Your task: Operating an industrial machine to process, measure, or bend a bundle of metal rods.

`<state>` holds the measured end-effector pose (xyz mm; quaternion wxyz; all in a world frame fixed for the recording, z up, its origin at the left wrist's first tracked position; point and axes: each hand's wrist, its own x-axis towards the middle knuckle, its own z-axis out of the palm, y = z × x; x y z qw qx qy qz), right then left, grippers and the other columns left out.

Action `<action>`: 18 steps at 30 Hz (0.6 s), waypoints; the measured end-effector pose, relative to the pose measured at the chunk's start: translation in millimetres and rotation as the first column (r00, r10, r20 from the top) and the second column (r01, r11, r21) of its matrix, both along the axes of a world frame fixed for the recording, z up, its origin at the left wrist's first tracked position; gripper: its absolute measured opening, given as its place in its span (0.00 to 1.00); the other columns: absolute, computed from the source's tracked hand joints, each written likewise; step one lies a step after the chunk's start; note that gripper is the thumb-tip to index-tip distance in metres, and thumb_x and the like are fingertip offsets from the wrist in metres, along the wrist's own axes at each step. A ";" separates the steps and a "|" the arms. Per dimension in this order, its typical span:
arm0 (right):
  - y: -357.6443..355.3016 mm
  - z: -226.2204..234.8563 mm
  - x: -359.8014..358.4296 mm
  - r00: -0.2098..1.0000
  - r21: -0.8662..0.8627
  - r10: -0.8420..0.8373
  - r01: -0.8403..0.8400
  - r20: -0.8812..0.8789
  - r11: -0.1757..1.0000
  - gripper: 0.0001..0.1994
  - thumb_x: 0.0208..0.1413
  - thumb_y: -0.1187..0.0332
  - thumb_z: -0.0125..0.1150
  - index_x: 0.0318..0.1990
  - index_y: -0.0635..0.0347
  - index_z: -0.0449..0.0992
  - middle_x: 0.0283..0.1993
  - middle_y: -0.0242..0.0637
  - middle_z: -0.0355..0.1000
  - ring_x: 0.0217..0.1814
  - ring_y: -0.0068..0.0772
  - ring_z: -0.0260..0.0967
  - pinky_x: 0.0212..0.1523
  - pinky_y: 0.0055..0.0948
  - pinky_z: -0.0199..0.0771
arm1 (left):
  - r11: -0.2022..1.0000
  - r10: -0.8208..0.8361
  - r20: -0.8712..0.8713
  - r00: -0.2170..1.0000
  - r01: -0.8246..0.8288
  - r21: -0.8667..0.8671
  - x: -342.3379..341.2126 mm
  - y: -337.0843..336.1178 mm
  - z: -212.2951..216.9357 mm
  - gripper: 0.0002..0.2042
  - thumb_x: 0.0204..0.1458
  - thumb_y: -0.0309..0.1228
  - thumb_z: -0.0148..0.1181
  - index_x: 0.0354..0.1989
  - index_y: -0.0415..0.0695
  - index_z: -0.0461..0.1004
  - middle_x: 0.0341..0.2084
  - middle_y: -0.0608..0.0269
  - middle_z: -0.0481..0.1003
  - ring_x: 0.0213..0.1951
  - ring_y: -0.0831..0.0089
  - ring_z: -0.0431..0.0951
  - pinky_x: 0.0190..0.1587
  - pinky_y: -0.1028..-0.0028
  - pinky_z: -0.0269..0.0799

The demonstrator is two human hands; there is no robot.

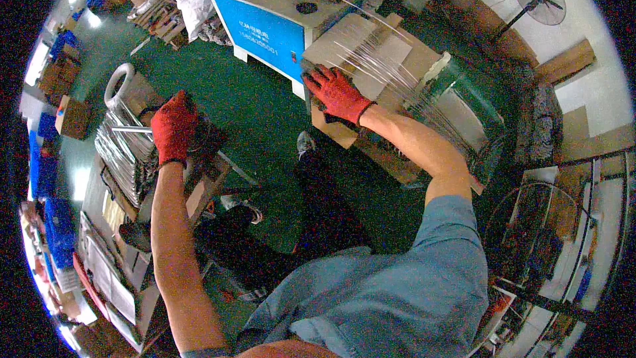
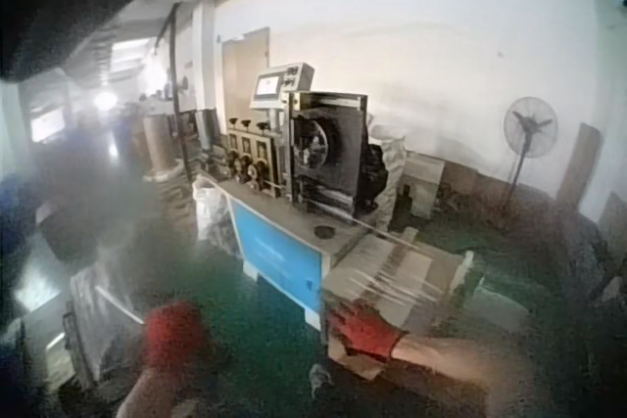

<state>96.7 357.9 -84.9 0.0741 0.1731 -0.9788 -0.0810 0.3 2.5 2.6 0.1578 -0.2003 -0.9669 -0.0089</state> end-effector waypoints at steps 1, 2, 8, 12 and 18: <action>2.2 1.5 1.1 0.998 0.008 0.025 -0.024 -0.063 1.000 0.44 0.38 0.52 0.70 0.63 0.60 0.57 0.67 0.46 0.52 0.69 0.50 0.46 0.63 0.49 0.53 | 1.000 0.009 0.020 1.000 -0.009 0.004 0.2 1.4 1.7 0.10 0.51 0.39 0.53 0.37 0.48 0.71 0.32 0.56 0.77 0.36 0.54 0.78 0.36 0.57 0.73; 6.2 1.5 1.5 0.998 0.004 0.022 -0.022 -0.061 1.000 0.44 0.38 0.52 0.70 0.63 0.60 0.57 0.67 0.46 0.52 0.69 0.50 0.46 0.63 0.49 0.53 | 1.000 0.018 0.041 0.999 -0.018 0.008 0.3 2.8 3.1 0.10 0.50 0.39 0.53 0.37 0.48 0.71 0.32 0.56 0.77 0.36 0.54 0.78 0.36 0.57 0.73; 50.7 5.6 -6.9 0.975 0.121 -0.214 0.221 -0.067 0.968 0.56 0.29 0.46 0.74 0.66 0.62 0.51 0.70 0.52 0.43 0.73 0.57 0.36 0.67 0.56 0.41 | 1.000 0.002 0.008 1.000 -0.001 -0.017 0.9 -3.4 -0.4 0.10 0.51 0.39 0.53 0.35 0.47 0.70 0.30 0.56 0.77 0.35 0.54 0.77 0.35 0.57 0.73; 136.8 -24.1 -20.4 0.854 0.052 -0.519 0.521 -0.040 0.852 0.66 0.19 0.38 0.74 0.66 0.66 0.46 0.68 0.58 0.47 0.69 0.59 0.44 0.66 0.55 0.44 | 0.999 0.016 -0.002 1.000 -0.016 -0.035 1.1 -2.8 -1.8 0.10 0.51 0.39 0.53 0.35 0.47 0.70 0.29 0.56 0.77 0.34 0.54 0.77 0.34 0.57 0.73; 238.2 -70.2 -8.6 0.631 -0.211 -0.651 0.767 0.422 0.606 0.59 0.28 0.37 0.72 0.61 0.74 0.51 0.59 0.61 0.60 0.62 0.57 0.59 0.61 0.42 0.61 | 0.999 -0.041 -0.101 0.994 0.041 -0.010 -7.5 1.1 -10.6 0.10 0.51 0.39 0.53 0.35 0.47 0.68 0.28 0.56 0.76 0.32 0.54 0.77 0.33 0.57 0.73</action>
